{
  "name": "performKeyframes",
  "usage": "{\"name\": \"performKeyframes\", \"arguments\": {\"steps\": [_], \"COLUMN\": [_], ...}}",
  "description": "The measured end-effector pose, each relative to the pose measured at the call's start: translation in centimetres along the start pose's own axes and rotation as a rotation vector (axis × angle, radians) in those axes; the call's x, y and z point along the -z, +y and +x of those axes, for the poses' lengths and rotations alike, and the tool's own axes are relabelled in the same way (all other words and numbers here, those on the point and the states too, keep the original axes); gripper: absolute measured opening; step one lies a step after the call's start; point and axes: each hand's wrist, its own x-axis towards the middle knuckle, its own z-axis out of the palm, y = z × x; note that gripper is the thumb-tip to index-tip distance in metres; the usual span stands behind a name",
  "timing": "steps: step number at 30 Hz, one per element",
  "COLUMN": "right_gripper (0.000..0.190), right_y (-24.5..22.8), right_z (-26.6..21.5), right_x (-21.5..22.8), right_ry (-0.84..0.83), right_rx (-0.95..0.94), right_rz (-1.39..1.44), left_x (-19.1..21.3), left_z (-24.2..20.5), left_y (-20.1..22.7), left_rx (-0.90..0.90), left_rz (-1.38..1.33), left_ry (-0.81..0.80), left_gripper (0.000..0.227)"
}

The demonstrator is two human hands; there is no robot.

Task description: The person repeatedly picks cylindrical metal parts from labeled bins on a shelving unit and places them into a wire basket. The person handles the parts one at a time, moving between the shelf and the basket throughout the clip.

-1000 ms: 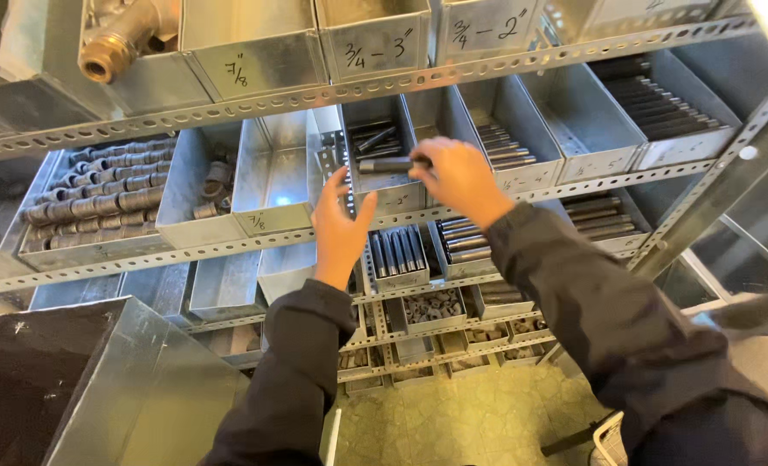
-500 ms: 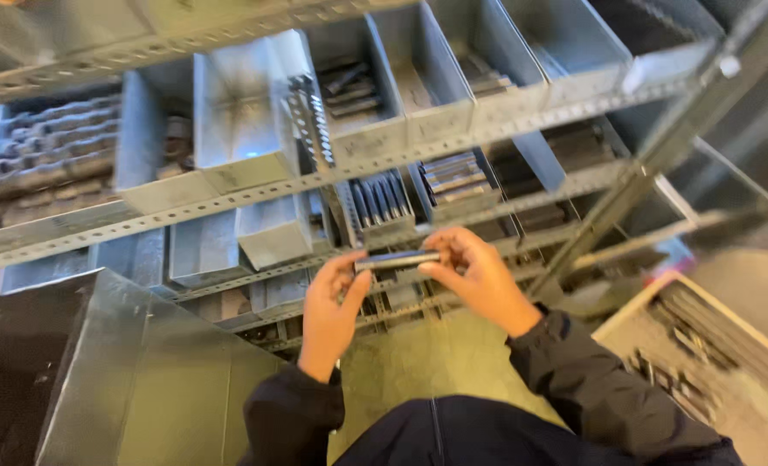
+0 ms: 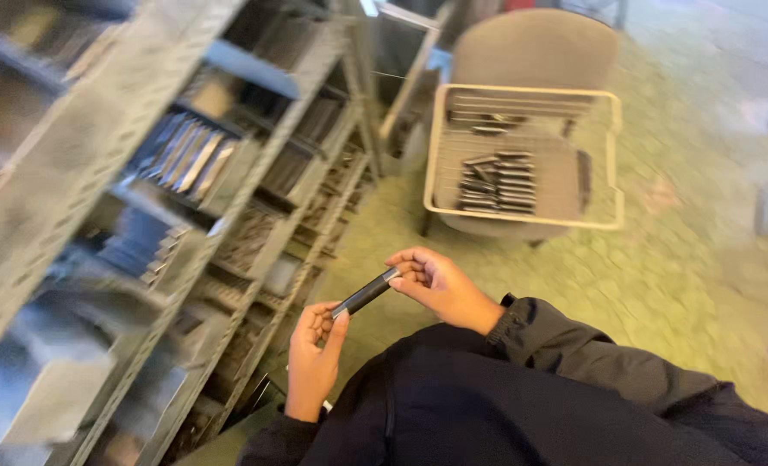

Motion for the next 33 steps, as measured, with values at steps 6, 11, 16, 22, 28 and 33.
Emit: {"name": "performKeyframes", "arguments": {"steps": [6, 11, 16, 22, 28, 33], "right_gripper": [0.043, 0.042, 0.042, 0.047, 0.055, 0.068], "right_y": [2.5, 10.5, 17.6, 29.5, 39.8, 39.2], "right_z": [-1.9, 0.2, 3.8, 10.7, 16.5, 19.8], "right_x": [10.0, 20.1, 28.2, 35.0, 41.3, 43.2], "right_ry": [0.261, 0.379, 0.481, 0.568, 0.547, 0.378], "right_rx": [-0.031, -0.099, -0.176, -0.331, -0.535, -0.696], "right_rz": [0.078, 0.163, 0.272, 0.294, 0.051, 0.018], "left_x": [-9.0, -18.2, -27.6, -37.9, -44.5, -49.0], "left_z": [7.0, 15.6, 23.5, 34.3, 40.8, 43.4], "left_y": [1.2, -3.5, -10.8, -22.6, -20.9, -25.8], "left_rx": [-0.008, 0.057, 0.222, 0.359, 0.596, 0.540], "left_rz": [0.036, 0.018, -0.052, 0.119, 0.453, 0.533], "left_ry": [-0.282, -0.404, -0.442, -0.403, -0.476, -0.583], "left_gripper": [0.027, 0.035, 0.052, 0.065, 0.072, 0.062]}}
